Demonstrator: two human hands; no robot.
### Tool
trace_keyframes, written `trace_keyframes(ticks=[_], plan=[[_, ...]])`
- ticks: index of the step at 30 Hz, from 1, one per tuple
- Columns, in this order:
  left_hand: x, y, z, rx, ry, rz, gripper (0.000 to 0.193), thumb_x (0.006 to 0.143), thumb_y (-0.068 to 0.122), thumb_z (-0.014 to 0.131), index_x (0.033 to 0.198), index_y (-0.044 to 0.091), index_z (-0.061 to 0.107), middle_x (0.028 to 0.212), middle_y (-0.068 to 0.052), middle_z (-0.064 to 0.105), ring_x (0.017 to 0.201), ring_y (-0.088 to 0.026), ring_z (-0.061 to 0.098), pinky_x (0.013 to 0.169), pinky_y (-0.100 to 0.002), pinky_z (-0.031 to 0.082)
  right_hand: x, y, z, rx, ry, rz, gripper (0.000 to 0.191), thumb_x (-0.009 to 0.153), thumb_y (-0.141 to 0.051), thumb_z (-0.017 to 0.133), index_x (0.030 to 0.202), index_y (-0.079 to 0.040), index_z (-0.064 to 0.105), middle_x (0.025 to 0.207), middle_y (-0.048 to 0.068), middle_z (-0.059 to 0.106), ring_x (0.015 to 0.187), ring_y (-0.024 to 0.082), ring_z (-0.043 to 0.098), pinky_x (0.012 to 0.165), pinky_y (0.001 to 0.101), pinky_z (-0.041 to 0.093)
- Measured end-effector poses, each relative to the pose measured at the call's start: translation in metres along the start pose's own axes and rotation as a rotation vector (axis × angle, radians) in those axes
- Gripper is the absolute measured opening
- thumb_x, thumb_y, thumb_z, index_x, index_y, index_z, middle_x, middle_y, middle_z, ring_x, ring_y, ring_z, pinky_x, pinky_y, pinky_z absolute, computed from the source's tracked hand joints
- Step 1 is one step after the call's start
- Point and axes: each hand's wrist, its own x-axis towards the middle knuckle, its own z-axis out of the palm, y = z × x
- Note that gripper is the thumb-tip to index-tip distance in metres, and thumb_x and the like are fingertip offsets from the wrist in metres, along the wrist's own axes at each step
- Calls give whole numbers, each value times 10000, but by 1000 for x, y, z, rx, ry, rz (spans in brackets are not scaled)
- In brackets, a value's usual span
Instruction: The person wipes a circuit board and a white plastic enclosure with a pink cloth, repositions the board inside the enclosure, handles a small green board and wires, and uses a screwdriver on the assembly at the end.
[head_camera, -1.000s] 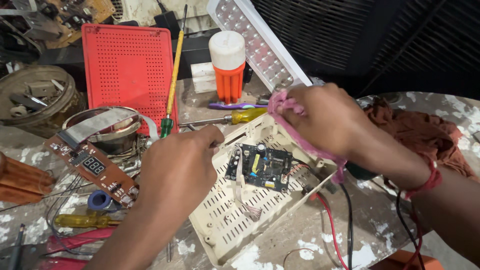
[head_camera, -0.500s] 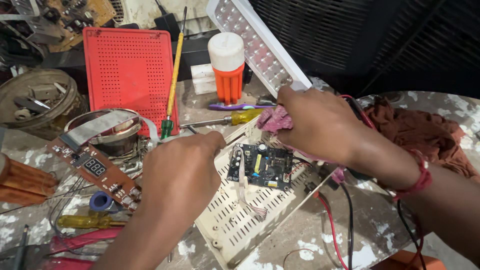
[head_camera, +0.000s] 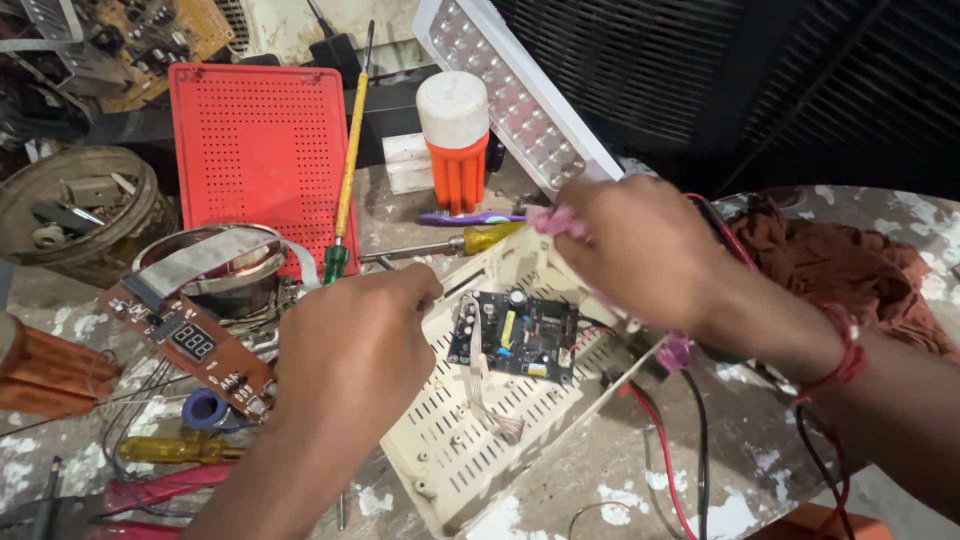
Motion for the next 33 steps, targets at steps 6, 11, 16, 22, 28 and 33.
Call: trace_keyframes(ticks=[6,11,16,22,28,33], plan=[[0,1,2,-21,41,15,277,752,33,637,957,153,780,796,-116,750,697,-371,705,640,-512,534,8,41,-9,296,103,-106,309,870,-224,709,1114,-34,718,821,111,761,709,210,728,666,399,602],[4,4,7,-15,107,71,218,756,50,637,911,135,766,784,-92,746,715,-347,706,633,-494,532,-4,52,2,249,-20,-222,595,785,-344,868,1246,-41,645,1025,118,759,921,253,761,775,410,591],[4,7,8,60,84,51,229,754,63,641,914,160,774,776,-92,741,697,-349,700,611,-503,527,-15,39,9,79,133,-271,508,794,-199,768,1211,29,587,1063,231,705,940,405,708,772,504,554],[3,7,6,57,78,40,232,769,70,641,933,166,774,772,-94,741,667,-351,698,614,-495,533,-19,28,6,-10,110,-56,328,881,-251,732,1116,-35,658,800,193,742,746,346,743,716,469,574],[1,5,6,12,70,54,202,778,91,660,954,143,743,783,-110,744,681,-369,700,617,-506,528,-14,39,-3,252,156,100,277,948,-206,674,1208,-137,742,889,97,790,657,208,769,610,381,592],[2,4,3,4,-32,-16,326,775,119,679,1097,153,715,794,-121,744,678,-379,702,624,-510,535,-25,48,-19,262,326,14,342,873,-286,779,1089,-30,711,839,149,765,707,186,728,657,369,569]])
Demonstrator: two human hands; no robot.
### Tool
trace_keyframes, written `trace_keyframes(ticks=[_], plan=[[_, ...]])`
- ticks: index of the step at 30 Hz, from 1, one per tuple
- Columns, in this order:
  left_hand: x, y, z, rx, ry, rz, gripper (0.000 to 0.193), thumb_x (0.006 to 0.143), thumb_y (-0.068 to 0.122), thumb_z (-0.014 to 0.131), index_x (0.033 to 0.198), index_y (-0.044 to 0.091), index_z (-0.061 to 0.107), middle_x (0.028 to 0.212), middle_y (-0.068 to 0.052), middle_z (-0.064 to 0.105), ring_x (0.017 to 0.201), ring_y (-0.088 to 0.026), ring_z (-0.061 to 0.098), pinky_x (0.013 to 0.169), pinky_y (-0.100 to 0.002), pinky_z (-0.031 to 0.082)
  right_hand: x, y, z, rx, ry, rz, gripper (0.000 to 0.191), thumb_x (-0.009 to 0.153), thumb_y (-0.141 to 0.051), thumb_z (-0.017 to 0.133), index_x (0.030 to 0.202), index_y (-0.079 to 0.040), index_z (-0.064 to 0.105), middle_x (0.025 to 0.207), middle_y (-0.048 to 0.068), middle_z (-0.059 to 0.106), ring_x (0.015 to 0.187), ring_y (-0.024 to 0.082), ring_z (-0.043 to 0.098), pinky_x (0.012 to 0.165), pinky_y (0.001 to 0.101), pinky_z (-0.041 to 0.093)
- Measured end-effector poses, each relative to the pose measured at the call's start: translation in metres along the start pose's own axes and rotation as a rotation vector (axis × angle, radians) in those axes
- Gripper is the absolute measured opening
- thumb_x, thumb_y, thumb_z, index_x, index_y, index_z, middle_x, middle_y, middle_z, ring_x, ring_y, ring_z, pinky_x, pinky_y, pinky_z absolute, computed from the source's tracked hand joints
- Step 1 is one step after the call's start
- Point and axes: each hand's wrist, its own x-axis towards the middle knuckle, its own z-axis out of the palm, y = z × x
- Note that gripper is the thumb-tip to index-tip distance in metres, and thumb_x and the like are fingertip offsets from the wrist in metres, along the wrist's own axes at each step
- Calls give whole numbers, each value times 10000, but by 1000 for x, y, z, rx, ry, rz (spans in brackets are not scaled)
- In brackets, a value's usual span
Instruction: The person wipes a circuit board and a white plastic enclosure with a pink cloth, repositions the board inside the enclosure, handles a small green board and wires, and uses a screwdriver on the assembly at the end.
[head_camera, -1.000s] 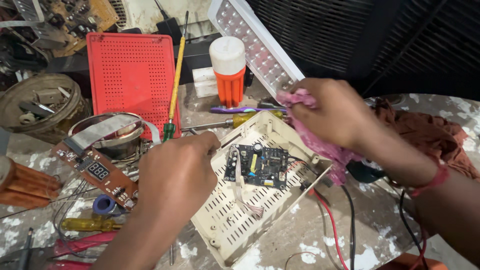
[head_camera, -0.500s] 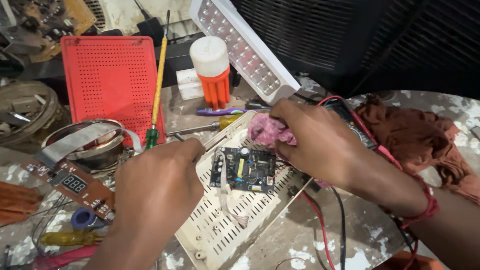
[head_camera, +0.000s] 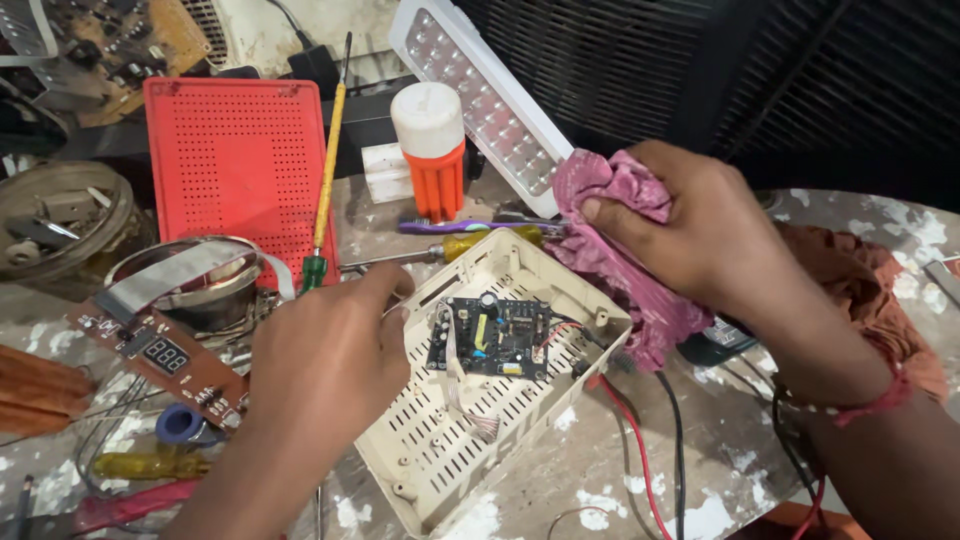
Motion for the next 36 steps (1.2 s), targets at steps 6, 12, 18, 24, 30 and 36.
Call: trace_keyframes(ticks=[6,12,18,24,30,36], plan=[[0,0,-2,19,10,-7,379,775,96,670,1145,154,725,912,-126,744,747,-380,706,667,-510,541,-2,2,-23,-4,-36,126,505,796,-308,812,1206,-54,661,950,128,758,789,205,738,689,355,608],[-3,2,0,-18,89,17,286,818,76,645,1078,137,746,955,-105,734,812,-375,698,706,-503,535,-15,24,-58,61,316,-143,511,947,-187,763,1387,-18,565,1136,161,679,1002,213,705,812,327,597],[-4,7,-4,-18,65,-24,281,815,82,649,1067,147,754,952,-113,730,797,-385,691,706,-507,531,-18,39,-81,350,563,-39,282,1050,-227,701,1264,-91,580,1170,61,689,1031,140,721,903,261,617],[-9,10,-5,-38,141,8,269,796,67,637,1027,137,757,959,-109,734,796,-384,693,704,-502,532,-36,28,-76,-305,408,-415,449,952,-131,767,1334,17,583,1230,223,661,1075,316,699,916,396,567],[-8,11,-6,-40,111,-32,285,790,92,645,1047,145,757,969,-100,734,798,-379,694,701,-499,527,-50,21,-53,-468,-150,90,822,763,-417,846,1480,-137,557,1170,137,687,936,276,721,788,413,582],[-8,24,-2,-61,93,-14,242,813,100,661,1032,133,758,954,-101,736,824,-384,686,705,-496,512,-75,48,-44,-384,161,-23,422,779,-157,760,1176,-41,680,985,154,697,938,353,674,804,452,524]])
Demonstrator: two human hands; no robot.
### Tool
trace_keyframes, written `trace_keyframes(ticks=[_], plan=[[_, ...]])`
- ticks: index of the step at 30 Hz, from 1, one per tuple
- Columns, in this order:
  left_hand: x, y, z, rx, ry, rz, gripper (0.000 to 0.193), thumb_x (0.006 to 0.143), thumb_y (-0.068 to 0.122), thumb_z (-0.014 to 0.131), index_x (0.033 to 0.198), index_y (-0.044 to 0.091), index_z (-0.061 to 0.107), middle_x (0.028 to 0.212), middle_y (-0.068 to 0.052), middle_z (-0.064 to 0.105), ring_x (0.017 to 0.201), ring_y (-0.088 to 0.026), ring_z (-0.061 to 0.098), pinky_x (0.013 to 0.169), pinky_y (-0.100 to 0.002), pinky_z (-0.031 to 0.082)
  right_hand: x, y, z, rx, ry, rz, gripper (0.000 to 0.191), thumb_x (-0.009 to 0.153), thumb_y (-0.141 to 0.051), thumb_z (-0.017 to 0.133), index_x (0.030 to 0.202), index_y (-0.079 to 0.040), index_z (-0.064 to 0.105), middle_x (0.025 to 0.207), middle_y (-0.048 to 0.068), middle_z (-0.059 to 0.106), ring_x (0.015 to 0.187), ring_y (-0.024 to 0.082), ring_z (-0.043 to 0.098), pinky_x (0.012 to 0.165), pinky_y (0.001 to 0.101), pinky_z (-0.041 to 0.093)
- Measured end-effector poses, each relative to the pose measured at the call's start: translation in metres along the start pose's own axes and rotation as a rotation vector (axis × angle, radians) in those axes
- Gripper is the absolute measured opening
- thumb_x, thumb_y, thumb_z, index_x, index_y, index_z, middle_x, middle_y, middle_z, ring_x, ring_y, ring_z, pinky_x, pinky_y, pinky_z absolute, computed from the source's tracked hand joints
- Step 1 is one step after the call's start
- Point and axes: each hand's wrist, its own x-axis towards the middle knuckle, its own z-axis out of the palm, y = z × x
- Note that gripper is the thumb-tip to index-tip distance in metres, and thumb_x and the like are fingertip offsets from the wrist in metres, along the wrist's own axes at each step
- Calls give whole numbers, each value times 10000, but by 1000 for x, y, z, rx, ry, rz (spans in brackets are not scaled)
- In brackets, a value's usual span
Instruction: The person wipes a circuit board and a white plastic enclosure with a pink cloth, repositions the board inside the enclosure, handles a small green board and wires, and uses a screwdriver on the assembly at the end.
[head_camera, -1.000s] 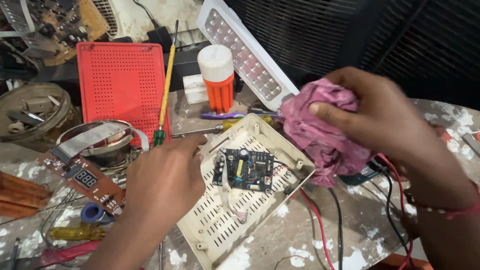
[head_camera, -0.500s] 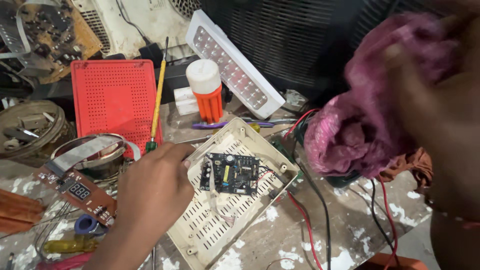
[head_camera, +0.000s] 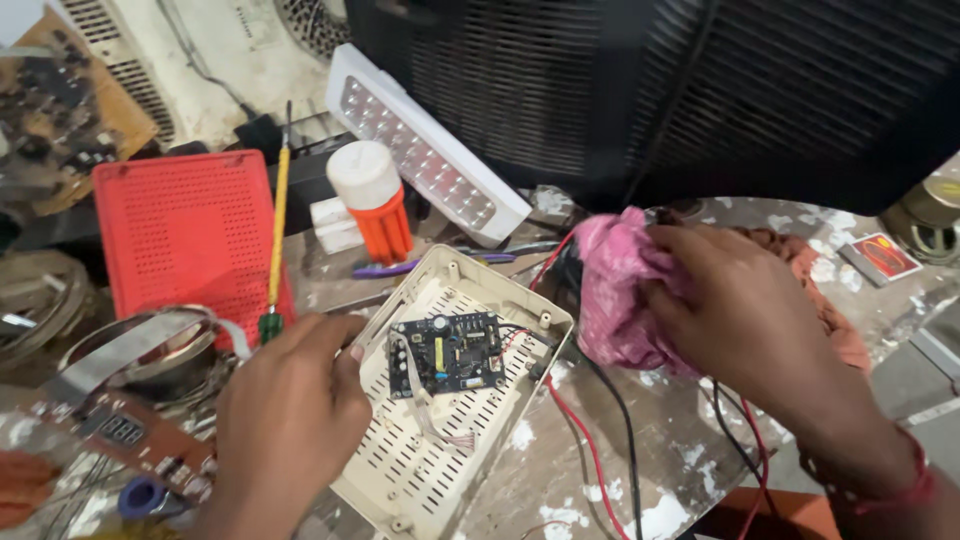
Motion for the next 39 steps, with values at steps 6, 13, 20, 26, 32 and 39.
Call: trace_keyframes(ticks=[6,13,20,26,32,39], plan=[[2,10,9,-64,46,78,298,777,50,648,1052,102,750,1002,-98,734,831,-361,700,730,-460,534,-23,29,2,-10,510,-79,269,916,-47,713,1169,25,658,1111,192,669,972,322,662,809,402,528],[-1,18,17,-57,29,6,308,779,69,659,1066,121,756,991,-71,737,828,-331,708,723,-441,538,-12,49,-7,-58,-61,285,521,878,-327,752,1322,-78,641,966,185,749,839,343,730,745,433,555],[-4,24,23,-27,103,71,292,806,87,662,1075,134,768,1005,-71,738,877,-335,705,753,-443,539,-18,28,-14,-36,276,-220,479,912,-404,723,1188,-15,679,1248,189,702,1127,382,654,990,482,495],[-8,27,23,-20,73,52,313,817,96,650,1109,116,761,1023,-86,734,855,-329,716,757,-442,543,-5,-24,15,125,123,-452,428,988,-414,665,1187,-37,700,1205,165,703,1144,319,660,978,494,489],[-16,25,18,-23,82,-59,281,854,132,671,1117,147,768,986,-101,729,805,-343,705,729,-449,537,17,-57,21,300,-128,-374,395,985,-298,627,1209,25,653,1139,192,668,1044,325,676,904,473,509],[-18,23,11,-92,120,-62,272,860,112,653,1109,134,763,973,-113,723,783,-351,702,696,-450,532,39,-60,23,430,-191,-229,295,911,-70,564,1183,-49,677,1055,180,740,984,355,716,844,472,529]])
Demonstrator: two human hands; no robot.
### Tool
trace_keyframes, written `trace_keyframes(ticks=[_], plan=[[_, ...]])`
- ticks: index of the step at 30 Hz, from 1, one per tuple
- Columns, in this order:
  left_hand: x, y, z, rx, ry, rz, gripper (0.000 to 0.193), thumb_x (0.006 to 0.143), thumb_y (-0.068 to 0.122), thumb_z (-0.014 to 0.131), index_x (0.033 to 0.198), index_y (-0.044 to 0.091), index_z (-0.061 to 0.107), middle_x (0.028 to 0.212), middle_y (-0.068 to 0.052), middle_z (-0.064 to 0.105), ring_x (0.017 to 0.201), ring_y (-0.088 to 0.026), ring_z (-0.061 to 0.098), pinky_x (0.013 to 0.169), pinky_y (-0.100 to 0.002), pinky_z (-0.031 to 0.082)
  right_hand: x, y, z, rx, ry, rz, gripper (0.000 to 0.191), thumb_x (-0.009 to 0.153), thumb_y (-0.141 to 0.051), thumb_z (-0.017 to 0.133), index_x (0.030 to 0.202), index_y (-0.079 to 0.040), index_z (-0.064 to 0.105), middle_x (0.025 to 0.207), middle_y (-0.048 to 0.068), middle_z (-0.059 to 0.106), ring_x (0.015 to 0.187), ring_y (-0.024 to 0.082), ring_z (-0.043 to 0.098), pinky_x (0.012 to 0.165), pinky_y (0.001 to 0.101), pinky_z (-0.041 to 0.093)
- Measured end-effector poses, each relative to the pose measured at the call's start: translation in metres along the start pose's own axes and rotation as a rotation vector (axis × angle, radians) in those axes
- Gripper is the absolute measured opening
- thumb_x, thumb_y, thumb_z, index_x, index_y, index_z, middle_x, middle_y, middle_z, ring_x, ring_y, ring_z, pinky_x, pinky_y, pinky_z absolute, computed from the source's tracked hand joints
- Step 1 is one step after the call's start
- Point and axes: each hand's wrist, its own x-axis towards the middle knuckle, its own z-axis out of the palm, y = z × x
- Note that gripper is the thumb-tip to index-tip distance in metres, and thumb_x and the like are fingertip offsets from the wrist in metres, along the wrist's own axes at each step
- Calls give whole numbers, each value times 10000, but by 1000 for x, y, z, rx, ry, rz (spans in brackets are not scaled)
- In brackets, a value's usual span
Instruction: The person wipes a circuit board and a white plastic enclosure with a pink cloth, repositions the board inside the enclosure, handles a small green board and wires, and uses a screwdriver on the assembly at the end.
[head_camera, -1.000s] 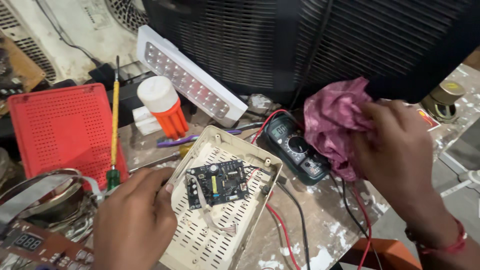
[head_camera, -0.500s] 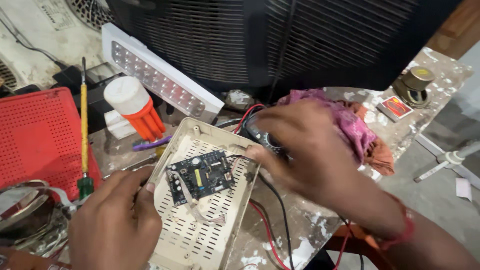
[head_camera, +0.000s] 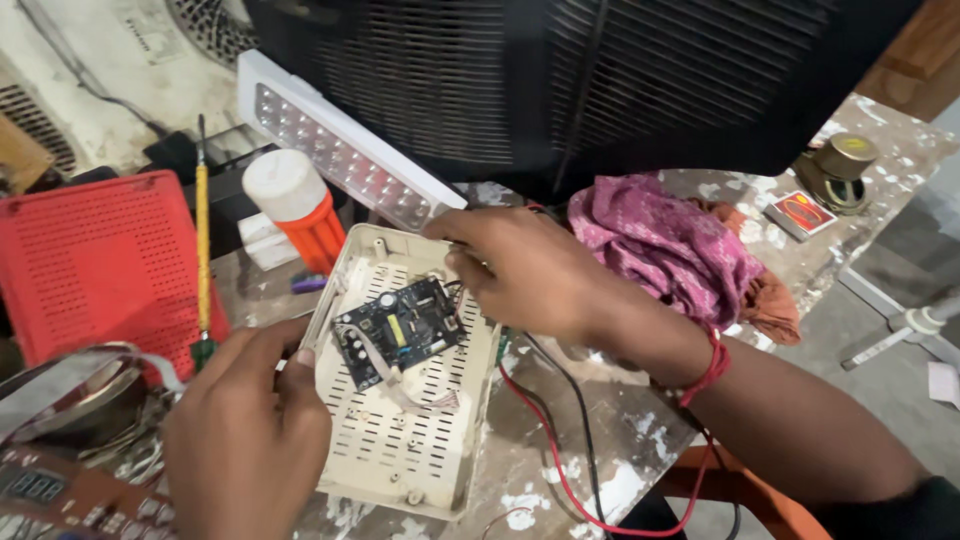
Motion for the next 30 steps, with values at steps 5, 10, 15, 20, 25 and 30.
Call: trace_keyframes(ticks=[5,10,15,20,25,30], plan=[[5,-4,-4,-66,35,69,251,833,92,659,1064,94,758,958,-143,733,789,-366,700,673,-445,523,14,14,7,24,-60,-53,294,882,-58,588,1163,-56,674,1015,194,737,995,357,710,832,465,528],[8,0,-9,-144,-18,-61,228,832,118,655,1037,84,750,925,-128,740,680,-316,716,630,-423,535,26,17,6,19,-113,37,275,903,-100,605,1156,-83,713,989,180,752,907,341,742,796,436,553],[15,-1,-22,-252,-52,-54,284,845,172,673,1099,53,718,948,-134,767,705,-260,746,616,-378,563,32,12,-4,75,-70,36,276,916,-134,618,1169,-80,715,961,180,752,843,311,771,729,404,563],[4,3,-34,-256,-203,-440,349,919,299,666,1233,151,708,864,-166,808,721,-217,804,683,-352,575,37,0,-2,86,-59,-99,235,920,-165,644,1101,-54,746,906,169,766,765,288,753,672,394,543],[-14,-3,-55,-242,-73,-556,350,919,296,675,1239,159,714,859,-137,813,727,-198,780,706,-352,565,36,-3,-4,273,-153,144,304,997,-271,557,1182,-81,706,729,153,700,597,291,651,577,413,517],[-29,-16,-66,-160,-48,-662,388,941,256,656,1312,160,717,899,-128,789,795,-219,757,764,-352,549,12,7,-4,-20,-287,47,471,904,-320,627,1309,-80,624,979,166,708,828,307,692,744,439,531]])
